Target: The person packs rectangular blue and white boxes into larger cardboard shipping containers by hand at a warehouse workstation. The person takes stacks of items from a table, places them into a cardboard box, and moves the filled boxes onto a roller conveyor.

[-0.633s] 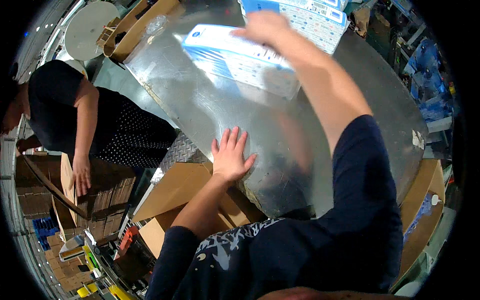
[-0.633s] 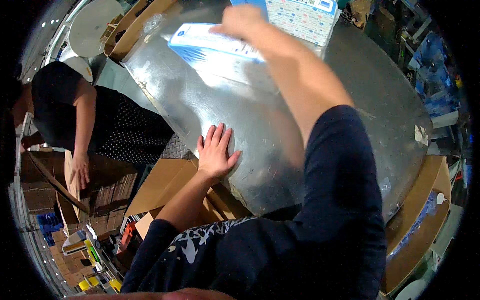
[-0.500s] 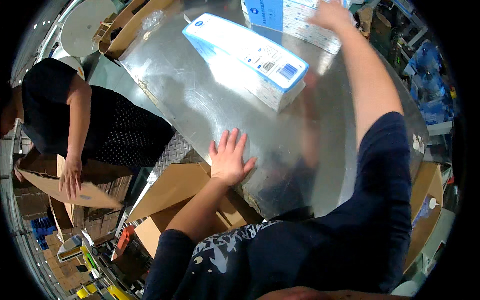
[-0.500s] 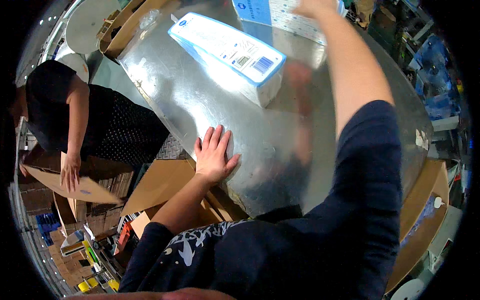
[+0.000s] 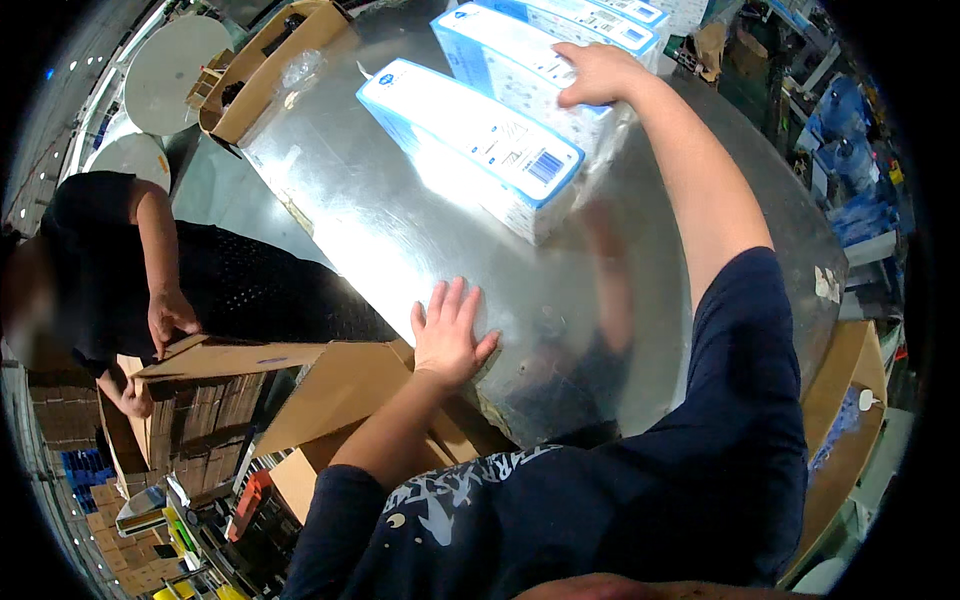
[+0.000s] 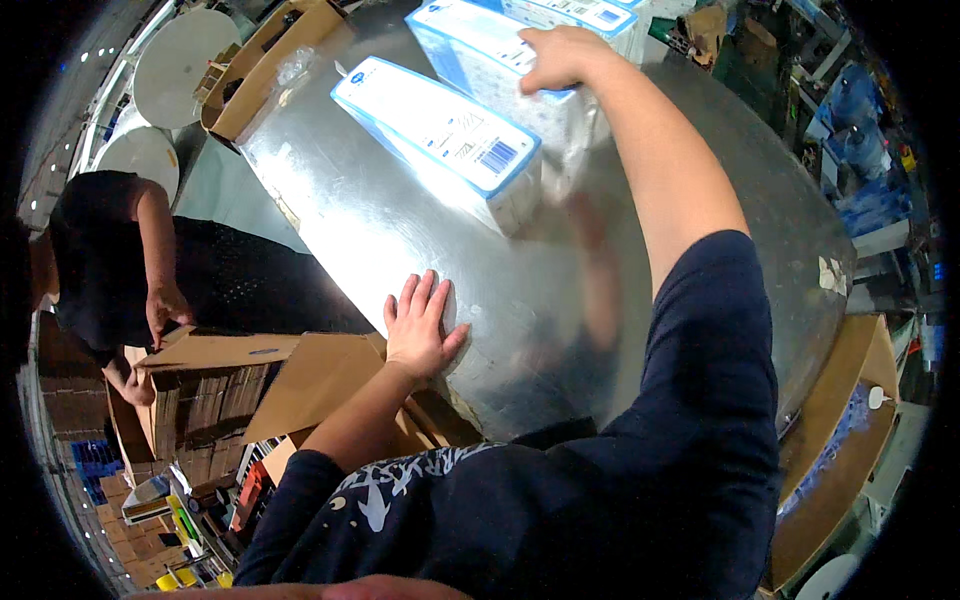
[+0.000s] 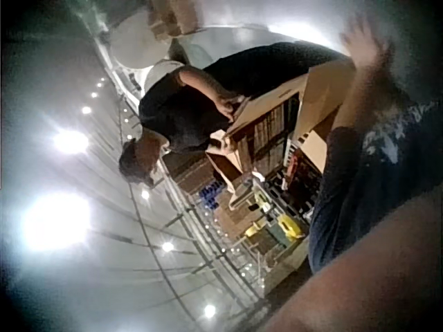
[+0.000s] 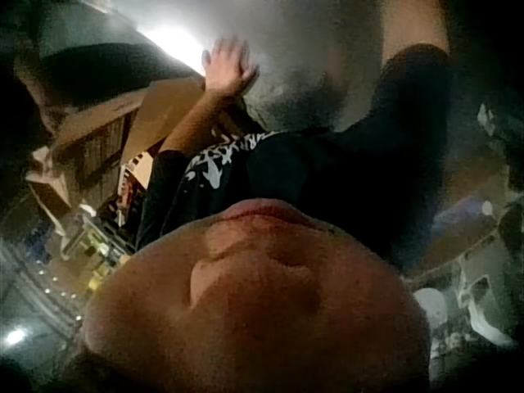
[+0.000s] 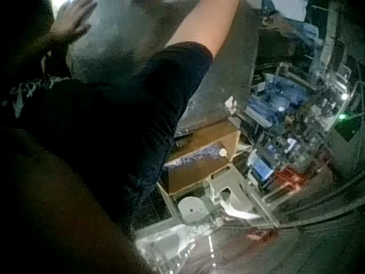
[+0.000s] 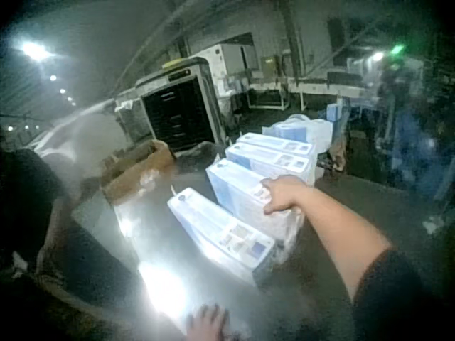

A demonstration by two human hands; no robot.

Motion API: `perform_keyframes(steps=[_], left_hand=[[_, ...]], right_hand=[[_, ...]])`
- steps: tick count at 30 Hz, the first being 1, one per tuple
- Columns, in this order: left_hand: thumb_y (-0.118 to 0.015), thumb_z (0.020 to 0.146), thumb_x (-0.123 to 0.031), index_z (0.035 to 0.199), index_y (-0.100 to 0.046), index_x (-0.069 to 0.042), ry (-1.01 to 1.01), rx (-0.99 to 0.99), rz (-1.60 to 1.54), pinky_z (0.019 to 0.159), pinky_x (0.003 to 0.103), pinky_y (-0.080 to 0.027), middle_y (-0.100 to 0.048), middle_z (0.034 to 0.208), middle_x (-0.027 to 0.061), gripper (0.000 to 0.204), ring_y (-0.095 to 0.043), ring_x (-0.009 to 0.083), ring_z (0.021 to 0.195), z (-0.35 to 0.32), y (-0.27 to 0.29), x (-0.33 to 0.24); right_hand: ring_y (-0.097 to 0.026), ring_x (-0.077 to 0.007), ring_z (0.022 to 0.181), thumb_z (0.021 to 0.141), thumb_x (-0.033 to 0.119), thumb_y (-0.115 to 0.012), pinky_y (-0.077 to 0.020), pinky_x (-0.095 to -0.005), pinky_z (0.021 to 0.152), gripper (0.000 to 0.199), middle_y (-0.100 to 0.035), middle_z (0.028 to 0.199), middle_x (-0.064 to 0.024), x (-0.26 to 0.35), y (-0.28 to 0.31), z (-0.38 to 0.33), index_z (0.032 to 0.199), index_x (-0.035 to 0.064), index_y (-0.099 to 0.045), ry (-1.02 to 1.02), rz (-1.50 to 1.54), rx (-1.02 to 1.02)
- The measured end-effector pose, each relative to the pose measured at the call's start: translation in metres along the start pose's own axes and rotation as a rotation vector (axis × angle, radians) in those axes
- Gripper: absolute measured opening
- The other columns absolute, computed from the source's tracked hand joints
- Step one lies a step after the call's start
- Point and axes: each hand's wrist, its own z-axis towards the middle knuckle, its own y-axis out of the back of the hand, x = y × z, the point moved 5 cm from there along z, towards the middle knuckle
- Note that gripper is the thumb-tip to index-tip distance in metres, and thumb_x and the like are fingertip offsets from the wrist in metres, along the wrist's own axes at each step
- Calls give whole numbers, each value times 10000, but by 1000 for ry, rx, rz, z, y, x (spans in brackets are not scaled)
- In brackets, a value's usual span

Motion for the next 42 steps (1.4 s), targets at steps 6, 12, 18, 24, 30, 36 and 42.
perform_keyframes(steps=[6,12,18,24,30,36,42], left_hand=[[-579,753,-435,1314,-353,-126,1,-8,3,1020,554,-127,-252,1404,128,680,-190,321,1307,-4,0,-2],[-578,746,-444,1316,-351,-129,-18,-10,11,1022,552,-122,-258,1401,126,690,-190,321,1307,-2,0,-4],[-558,743,-473,1305,-390,-159,-67,-151,6,993,566,-187,-323,1368,109,666,-268,314,1276,0,-3,-2],[-437,859,-484,1312,-374,-137,432,-284,-1792,994,452,-240,-381,1335,97,575,-339,248,1228,55,25,59],[-496,865,-413,1299,-380,-38,346,1,-1296,921,387,-369,-517,1195,118,585,-444,222,1157,5,97,-6],[-549,835,-333,1253,-411,19,395,350,-1479,904,371,-422,-535,1175,133,564,-539,220,1052,-58,54,5],[-581,748,-162,1238,-395,33,200,218,-1714,869,354,-462,-532,1170,159,560,-548,233,1043,-59,68,-7]], right_hand=[[-555,-315,997,634,422,-670,-451,-394,834,490,-613,1008,-160,-27,30,24,965,64,-623,-175,-29,-146],[-535,-328,1036,619,388,-680,-438,-414,867,642,-562,1127,-176,-37,21,20,1158,83,-511,-193,-98,35],[-443,-318,1174,618,401,-673,-385,-370,947,840,-495,1224,-196,-30,9,5,1346,147,-341,-361,25,89],[-585,-273,984,691,307,-550,-474,-381,812,763,-585,1124,-113,36,-2,-21,1388,201,-259,-200,-59,33],[-607,-336,867,712,342,-520,-480,-421,755,710,-628,949,-184,65,20,-138,1300,-9,-334,10,-94,178],[-547,-251,1042,761,300,-616,-431,-337,870,658,-564,1133,-157,22,-10,-262,1312,46,-362,-274,1115,469],[-452,-197,1142,743,151,-609,-343,-337,976,651,-486,1230,-94,37,-22,-280,1325,51,-334,-245,1577,397]])
